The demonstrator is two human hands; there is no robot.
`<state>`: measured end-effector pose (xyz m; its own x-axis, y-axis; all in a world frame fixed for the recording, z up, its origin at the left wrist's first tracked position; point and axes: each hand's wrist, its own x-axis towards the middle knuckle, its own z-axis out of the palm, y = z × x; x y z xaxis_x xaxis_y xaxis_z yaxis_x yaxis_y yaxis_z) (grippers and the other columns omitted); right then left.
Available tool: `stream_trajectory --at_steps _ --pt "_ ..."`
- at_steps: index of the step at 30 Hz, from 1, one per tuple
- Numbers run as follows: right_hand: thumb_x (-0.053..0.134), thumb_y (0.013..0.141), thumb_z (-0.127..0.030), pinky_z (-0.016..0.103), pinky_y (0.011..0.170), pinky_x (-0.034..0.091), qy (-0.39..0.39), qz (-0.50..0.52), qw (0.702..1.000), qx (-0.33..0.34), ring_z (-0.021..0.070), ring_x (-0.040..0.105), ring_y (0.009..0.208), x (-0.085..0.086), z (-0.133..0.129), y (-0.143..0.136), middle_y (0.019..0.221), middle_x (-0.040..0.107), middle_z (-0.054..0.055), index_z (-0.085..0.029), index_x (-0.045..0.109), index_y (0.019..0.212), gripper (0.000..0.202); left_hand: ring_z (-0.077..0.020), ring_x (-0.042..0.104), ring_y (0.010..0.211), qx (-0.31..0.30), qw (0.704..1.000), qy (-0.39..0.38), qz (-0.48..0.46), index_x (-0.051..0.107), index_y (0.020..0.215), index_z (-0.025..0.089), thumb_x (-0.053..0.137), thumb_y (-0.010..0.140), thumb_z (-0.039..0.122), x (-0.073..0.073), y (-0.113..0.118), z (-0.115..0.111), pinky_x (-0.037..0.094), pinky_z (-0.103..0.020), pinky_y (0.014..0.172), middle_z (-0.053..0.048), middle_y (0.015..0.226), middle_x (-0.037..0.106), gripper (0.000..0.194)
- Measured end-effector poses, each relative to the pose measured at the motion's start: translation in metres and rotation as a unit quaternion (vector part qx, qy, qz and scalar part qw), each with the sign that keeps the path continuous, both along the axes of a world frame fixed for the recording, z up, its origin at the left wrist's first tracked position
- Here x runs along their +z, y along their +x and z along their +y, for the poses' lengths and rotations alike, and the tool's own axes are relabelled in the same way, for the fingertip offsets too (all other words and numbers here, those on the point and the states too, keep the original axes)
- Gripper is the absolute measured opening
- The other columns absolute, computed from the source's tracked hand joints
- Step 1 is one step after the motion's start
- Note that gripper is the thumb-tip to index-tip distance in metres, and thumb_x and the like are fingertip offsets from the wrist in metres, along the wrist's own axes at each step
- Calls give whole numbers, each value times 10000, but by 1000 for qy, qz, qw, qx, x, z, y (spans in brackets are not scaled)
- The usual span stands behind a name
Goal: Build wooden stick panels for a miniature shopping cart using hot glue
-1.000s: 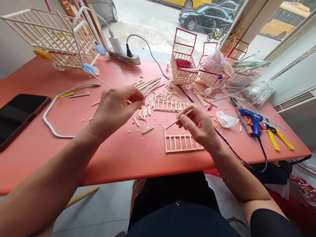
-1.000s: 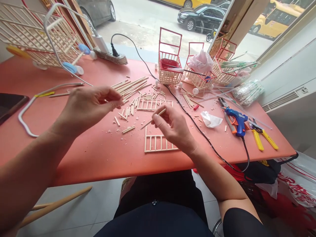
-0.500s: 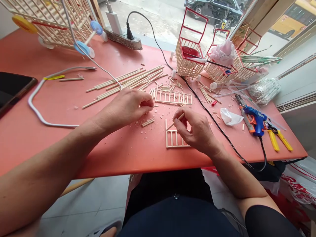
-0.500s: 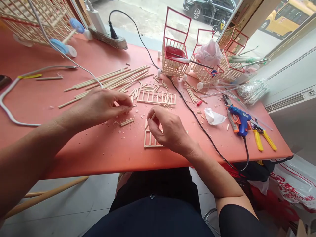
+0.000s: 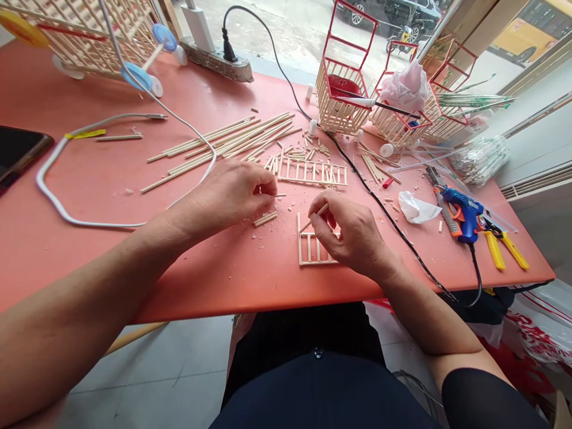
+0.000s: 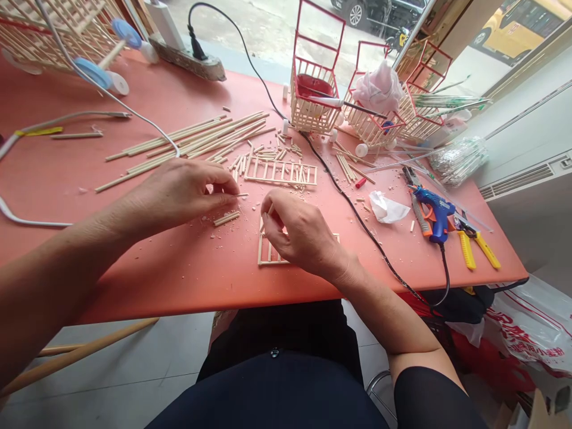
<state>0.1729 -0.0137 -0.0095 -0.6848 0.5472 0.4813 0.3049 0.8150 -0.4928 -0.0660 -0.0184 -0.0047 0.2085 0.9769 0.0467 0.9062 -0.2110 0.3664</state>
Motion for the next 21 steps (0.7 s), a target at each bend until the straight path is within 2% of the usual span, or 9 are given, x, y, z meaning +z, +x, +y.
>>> stream_trajectory --at_steps 16,21 --pt "509 962 -46 256 660 419 17 -10 1000 10 108 487 651 0 -1 -3 806 588 -11 -203 530 923 162 -222 689 885 -7 1000 -13 11 795 934 198 499 861 339 2 3 -3 460 -306 820 -52 923 777 336" --pt "504 972 -65 264 681 437 3 -11 1000 12 117 514 668 0 -1 -3 802 589 -10 -203 536 934 147 -220 684 916 -20 998 47 -37 807 1036 194 564 907 325 -3 2 -3 479 -309 846 -76 1040 775 305"
